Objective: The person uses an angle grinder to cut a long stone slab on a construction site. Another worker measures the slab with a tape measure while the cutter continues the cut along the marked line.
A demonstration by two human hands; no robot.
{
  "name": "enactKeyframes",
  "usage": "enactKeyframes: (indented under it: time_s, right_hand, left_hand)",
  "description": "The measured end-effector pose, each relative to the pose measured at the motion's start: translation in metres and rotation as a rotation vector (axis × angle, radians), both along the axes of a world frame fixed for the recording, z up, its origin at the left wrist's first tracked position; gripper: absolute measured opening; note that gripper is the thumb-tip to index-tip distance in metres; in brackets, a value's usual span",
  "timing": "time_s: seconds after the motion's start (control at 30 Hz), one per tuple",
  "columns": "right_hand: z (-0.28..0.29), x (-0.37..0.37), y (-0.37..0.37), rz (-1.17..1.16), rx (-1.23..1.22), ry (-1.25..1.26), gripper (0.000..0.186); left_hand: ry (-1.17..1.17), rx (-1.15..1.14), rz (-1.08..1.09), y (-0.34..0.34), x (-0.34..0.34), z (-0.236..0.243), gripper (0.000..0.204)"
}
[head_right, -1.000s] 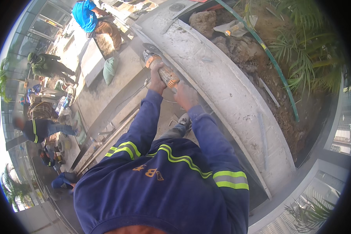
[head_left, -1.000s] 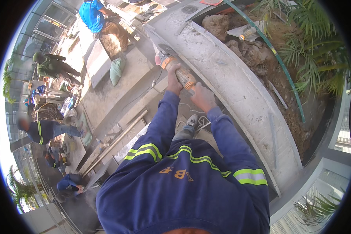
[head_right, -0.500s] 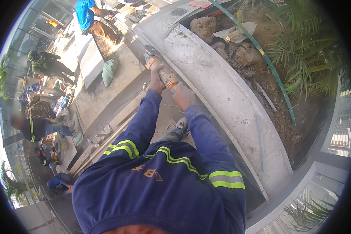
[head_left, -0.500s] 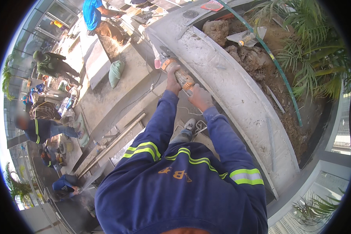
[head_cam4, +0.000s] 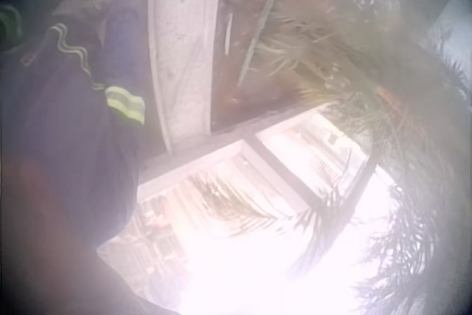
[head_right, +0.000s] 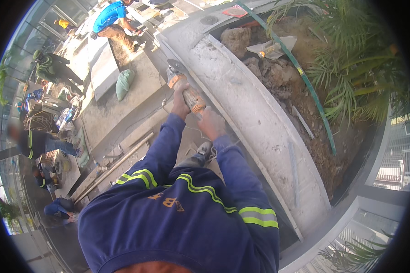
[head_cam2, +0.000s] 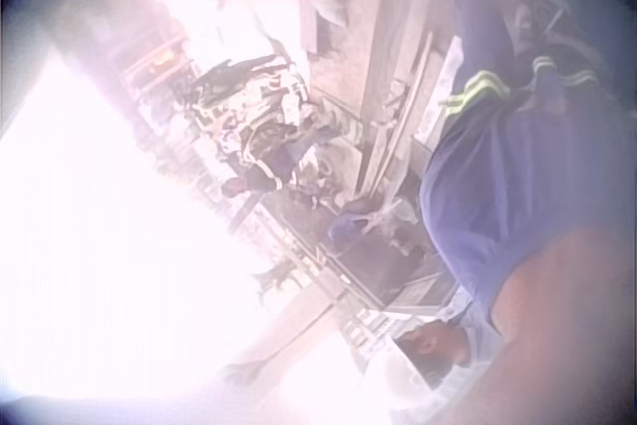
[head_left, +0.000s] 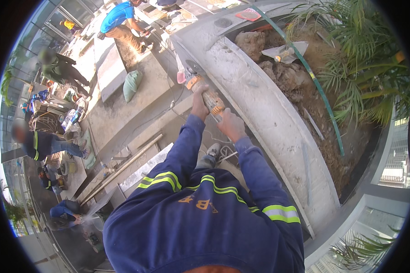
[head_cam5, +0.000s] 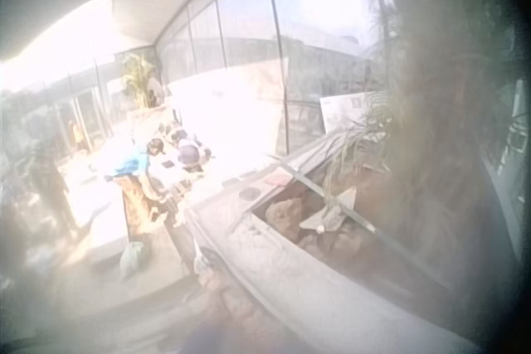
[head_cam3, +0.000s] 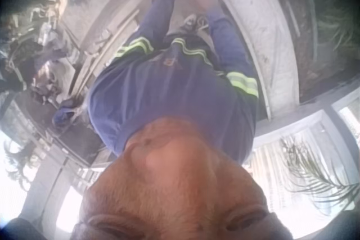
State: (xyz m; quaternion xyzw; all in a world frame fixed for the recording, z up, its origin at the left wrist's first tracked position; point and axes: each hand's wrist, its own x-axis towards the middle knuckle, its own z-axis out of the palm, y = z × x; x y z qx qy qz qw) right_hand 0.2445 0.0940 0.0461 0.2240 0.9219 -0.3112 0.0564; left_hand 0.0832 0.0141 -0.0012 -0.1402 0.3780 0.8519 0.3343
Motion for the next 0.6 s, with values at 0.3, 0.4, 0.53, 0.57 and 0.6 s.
enactKeyframes:
  time_s: [0.3, 0.4, 0.53, 0.57, 0.6]
  right_hand:
    - [-0.002, 0.003, 0.002, 0.012, 0.012, 0.003, 0.036]
    - [-0.006, -0.001, 0.003, 0.011, 0.016, 0.008, 0.036]
    - [-0.008, -0.008, 0.003, 0.001, 0.025, 0.011, 0.036]
    - [-0.009, -0.010, 0.003, 0.003, 0.018, 0.013, 0.036]
    - [-0.010, -0.014, 0.003, 0.004, 0.011, 0.014, 0.036]
  left_hand:
    - [-0.026, -0.002, 0.062, 0.004, 0.001, -0.003, 0.038]
    - [-0.010, 0.003, 0.047, 0.004, -0.001, -0.004, 0.037]
    - [0.019, -0.001, 0.032, 0.004, -0.010, -0.008, 0.035]
    - [0.021, -0.006, 0.029, 0.004, -0.013, -0.010, 0.035]
    - [0.023, -0.011, 0.026, 0.003, -0.016, -0.012, 0.034]
